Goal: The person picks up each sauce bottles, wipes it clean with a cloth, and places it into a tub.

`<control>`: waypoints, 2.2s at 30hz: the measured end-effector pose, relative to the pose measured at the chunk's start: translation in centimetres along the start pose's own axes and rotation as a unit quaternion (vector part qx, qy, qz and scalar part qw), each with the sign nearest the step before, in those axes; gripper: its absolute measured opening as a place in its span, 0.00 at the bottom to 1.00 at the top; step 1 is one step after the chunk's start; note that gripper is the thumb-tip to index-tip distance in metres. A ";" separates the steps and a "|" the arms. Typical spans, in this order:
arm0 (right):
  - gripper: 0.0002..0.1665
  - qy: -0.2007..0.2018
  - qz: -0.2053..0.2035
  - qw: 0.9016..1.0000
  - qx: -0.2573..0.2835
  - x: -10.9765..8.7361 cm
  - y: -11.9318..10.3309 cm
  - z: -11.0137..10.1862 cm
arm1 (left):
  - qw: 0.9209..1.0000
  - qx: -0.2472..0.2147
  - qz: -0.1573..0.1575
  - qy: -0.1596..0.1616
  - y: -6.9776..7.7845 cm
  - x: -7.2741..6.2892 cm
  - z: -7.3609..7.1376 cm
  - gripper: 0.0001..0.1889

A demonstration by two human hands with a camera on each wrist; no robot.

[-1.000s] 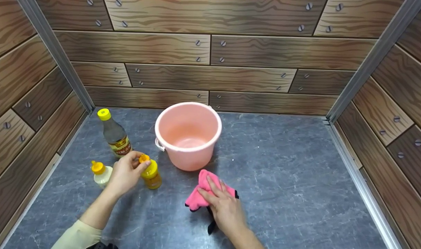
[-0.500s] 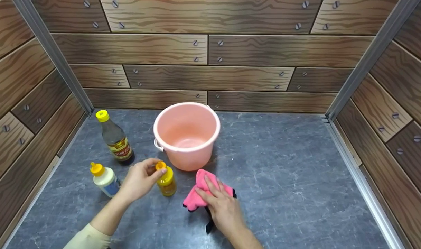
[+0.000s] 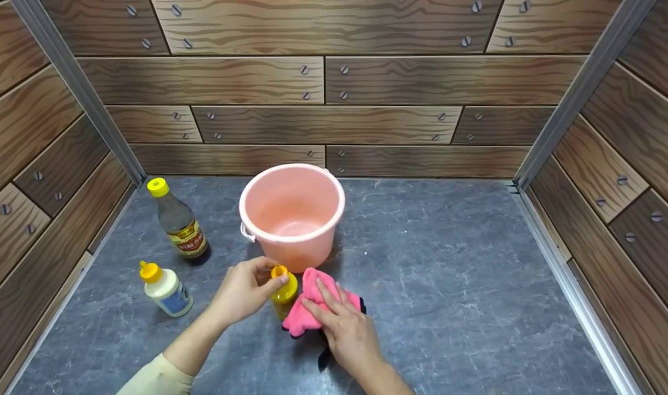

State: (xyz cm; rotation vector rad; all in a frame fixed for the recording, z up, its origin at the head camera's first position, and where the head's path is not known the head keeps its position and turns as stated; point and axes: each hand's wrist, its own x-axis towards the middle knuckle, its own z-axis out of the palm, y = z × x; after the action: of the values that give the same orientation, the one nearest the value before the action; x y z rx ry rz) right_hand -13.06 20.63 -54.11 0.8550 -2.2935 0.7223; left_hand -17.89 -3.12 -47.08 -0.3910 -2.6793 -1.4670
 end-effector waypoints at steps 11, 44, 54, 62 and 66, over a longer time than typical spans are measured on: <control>0.40 0.008 -0.022 1.000 0.019 0.5 -0.4 1.0 | 0.999 -0.019 0.007 -0.032 0.3 0.8 -0.4 0.07; 0.34 0.026 -0.036 0.999 0.026 1.4 -0.5 4.1 | 0.997 -0.033 -0.024 -0.068 0.4 1.4 -1.1 0.09; 0.36 0.046 -0.043 0.998 0.024 1.0 -0.1 4.6 | 0.997 -0.036 -0.029 -0.068 0.5 1.3 -1.0 0.08; 0.35 0.058 -0.054 0.997 0.023 0.9 0.3 5.1 | 0.997 -0.035 -0.027 -0.065 0.4 1.4 -1.0 0.07; 0.35 0.061 -0.057 0.996 0.022 0.8 0.4 5.1 | 0.997 -0.035 -0.026 -0.064 0.3 1.4 -1.0 0.07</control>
State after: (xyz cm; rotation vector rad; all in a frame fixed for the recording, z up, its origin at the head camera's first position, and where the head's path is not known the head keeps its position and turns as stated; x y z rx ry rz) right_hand -15.50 17.19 -57.19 0.9286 -2.1099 0.7556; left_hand -19.21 -3.50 -46.04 -0.4368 -2.7626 -1.6057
